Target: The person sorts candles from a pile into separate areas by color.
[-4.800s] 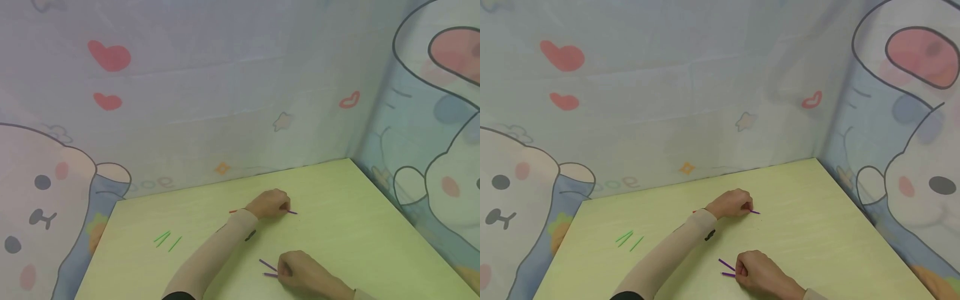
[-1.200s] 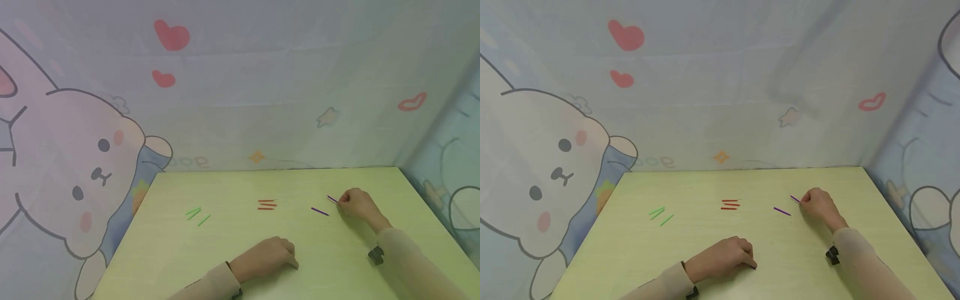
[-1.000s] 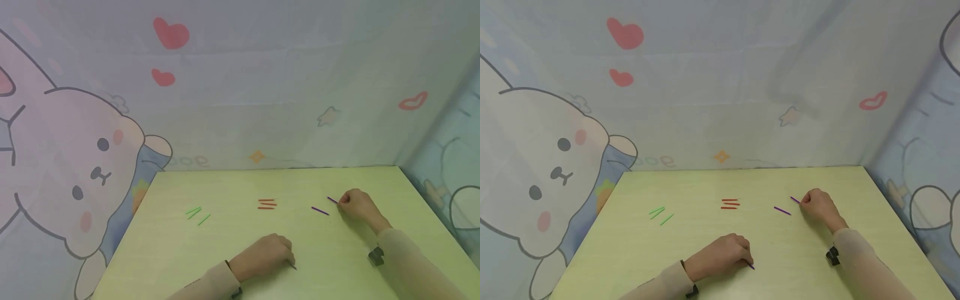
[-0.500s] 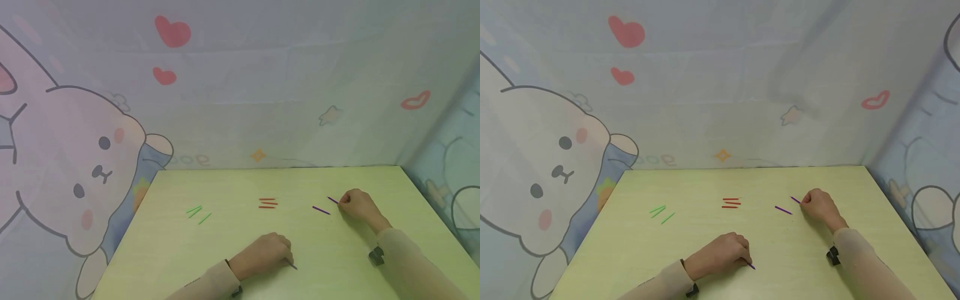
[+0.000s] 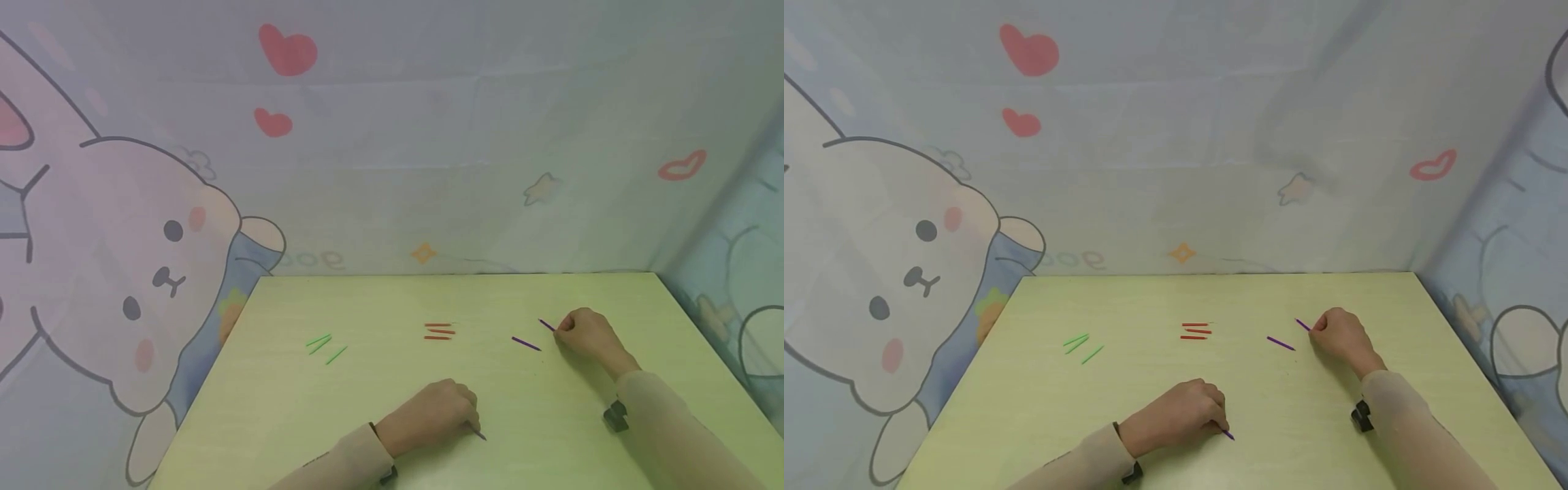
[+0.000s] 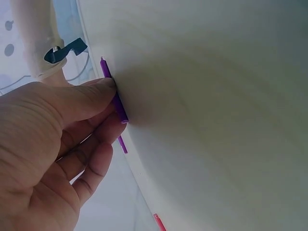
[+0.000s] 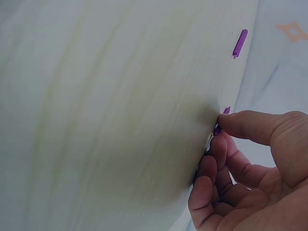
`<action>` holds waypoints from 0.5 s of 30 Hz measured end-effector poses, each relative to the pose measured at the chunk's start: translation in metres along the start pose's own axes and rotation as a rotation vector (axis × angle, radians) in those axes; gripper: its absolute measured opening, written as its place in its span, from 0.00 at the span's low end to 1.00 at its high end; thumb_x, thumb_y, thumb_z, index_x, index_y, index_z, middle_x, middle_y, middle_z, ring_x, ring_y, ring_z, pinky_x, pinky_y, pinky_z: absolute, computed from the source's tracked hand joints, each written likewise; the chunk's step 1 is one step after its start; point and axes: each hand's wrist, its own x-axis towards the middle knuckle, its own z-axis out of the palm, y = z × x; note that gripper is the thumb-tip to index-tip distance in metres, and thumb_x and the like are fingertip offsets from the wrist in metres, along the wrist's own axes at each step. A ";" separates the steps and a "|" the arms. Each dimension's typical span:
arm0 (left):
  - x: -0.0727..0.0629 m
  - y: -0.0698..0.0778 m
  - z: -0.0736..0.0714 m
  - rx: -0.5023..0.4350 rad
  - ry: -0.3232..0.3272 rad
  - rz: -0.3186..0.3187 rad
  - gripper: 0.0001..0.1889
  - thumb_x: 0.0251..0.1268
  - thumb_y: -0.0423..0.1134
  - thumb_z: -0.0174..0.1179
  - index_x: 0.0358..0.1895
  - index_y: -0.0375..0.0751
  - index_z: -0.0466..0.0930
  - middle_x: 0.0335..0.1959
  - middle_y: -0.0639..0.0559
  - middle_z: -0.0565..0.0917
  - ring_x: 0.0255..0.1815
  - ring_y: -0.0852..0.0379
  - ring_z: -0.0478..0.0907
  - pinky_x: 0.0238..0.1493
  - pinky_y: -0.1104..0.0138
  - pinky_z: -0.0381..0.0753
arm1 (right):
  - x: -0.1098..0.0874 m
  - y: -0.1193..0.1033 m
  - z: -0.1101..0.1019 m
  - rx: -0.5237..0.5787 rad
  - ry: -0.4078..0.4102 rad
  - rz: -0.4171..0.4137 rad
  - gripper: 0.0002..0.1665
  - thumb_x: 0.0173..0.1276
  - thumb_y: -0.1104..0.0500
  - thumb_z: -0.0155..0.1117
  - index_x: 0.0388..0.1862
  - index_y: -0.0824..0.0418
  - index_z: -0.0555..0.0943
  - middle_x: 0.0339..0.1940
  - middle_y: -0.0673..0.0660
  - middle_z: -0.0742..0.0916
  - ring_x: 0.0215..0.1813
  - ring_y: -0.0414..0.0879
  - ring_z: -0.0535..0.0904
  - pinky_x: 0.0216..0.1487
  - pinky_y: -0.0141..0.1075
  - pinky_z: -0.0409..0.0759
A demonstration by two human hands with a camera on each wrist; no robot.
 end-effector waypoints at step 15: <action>0.000 0.001 -0.001 -0.023 -0.024 -0.010 0.05 0.69 0.43 0.79 0.43 0.62 0.98 0.34 0.70 0.87 0.38 0.75 0.80 0.48 0.81 0.76 | -0.003 -0.004 0.000 0.001 -0.002 0.002 0.11 0.76 0.59 0.70 0.38 0.68 0.87 0.42 0.65 0.90 0.44 0.58 0.85 0.51 0.59 0.84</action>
